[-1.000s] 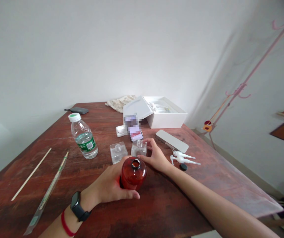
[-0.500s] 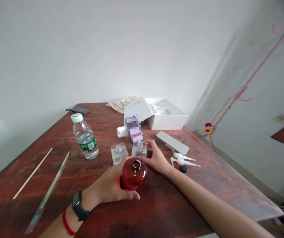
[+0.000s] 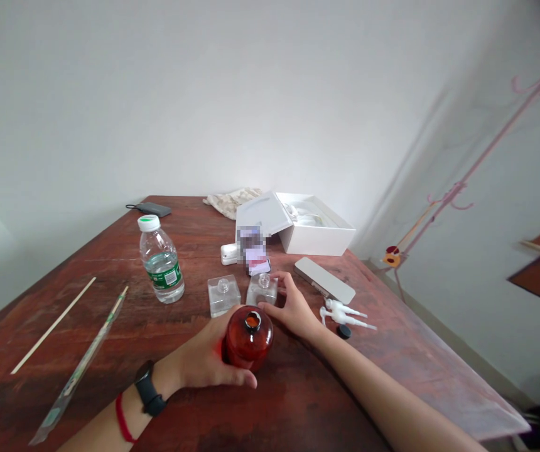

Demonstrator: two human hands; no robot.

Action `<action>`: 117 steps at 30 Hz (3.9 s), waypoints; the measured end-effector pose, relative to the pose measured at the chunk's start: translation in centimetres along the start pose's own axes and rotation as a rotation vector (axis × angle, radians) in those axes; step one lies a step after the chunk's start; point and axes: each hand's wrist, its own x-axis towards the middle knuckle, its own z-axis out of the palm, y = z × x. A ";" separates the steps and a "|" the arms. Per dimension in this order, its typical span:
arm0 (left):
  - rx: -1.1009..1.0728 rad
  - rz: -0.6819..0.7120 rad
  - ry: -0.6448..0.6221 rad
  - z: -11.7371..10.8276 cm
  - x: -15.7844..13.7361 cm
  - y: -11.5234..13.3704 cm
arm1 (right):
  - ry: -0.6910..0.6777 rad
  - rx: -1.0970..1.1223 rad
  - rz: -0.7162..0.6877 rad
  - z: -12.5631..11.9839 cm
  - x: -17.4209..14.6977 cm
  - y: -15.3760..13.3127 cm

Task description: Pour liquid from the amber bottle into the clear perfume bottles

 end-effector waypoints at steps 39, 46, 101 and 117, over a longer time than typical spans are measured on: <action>0.037 0.022 -0.058 0.0 -0.3 -0.4 | 0.003 0.034 0.001 0.0 -0.2 -0.2; 0.055 0.024 -0.060 0.0 -0.2 0.6 | 0.000 0.030 0.005 0.0 -0.3 -0.2; 0.050 0.073 -0.079 -0.5 0.1 0.0 | 0.023 0.038 -0.154 -0.1 -2.2 -3.9; 0.088 0.051 -0.049 -0.5 0.2 0.1 | -0.209 0.044 -0.154 -0.2 -2.1 -3.9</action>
